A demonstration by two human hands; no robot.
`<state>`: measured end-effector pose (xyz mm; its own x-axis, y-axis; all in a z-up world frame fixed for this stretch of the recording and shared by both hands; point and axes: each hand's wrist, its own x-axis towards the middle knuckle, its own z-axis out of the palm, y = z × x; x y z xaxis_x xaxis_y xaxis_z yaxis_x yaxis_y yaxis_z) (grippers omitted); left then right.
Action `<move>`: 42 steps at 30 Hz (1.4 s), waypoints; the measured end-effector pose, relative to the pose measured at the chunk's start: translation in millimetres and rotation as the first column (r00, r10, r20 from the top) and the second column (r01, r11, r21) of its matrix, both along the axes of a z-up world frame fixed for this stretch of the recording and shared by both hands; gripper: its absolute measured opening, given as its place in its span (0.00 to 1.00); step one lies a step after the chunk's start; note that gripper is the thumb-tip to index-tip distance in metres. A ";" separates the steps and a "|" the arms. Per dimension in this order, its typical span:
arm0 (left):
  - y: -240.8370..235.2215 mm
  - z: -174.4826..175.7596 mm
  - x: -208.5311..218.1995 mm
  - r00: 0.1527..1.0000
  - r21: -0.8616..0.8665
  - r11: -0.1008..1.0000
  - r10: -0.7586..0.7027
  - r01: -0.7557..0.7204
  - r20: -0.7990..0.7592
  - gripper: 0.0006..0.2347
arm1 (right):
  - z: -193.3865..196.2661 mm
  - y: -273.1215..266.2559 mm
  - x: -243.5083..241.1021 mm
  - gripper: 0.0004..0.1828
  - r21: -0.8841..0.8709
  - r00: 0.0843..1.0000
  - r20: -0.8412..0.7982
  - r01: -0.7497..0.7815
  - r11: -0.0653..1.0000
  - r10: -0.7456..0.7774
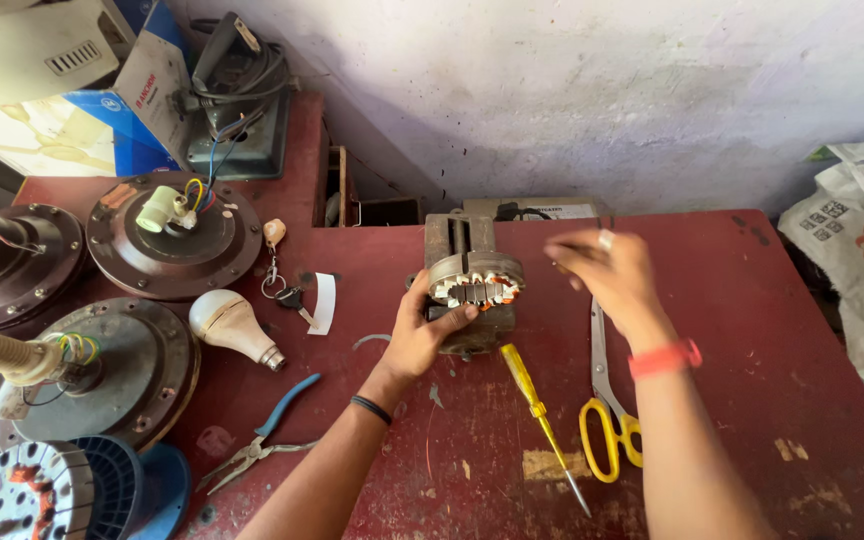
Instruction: The person uses scissors to cut a white insulating strip and then uses a yellow screwdriver to adjust copper windings inside a motor stator held in a bench vise. The person repeatedly inserts the strip between windings and presses them down with the screwdriver.
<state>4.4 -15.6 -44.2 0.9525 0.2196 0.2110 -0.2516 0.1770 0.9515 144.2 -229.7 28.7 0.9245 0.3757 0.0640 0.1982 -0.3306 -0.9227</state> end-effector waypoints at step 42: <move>-3.5 15.2 -13.1 0.995 0.172 0.980 0.101 -0.095 -0.028 0.20 | -2.3 67.0 24.0 0.08 0.161 0.855 -0.329 -0.368 0.916 0.401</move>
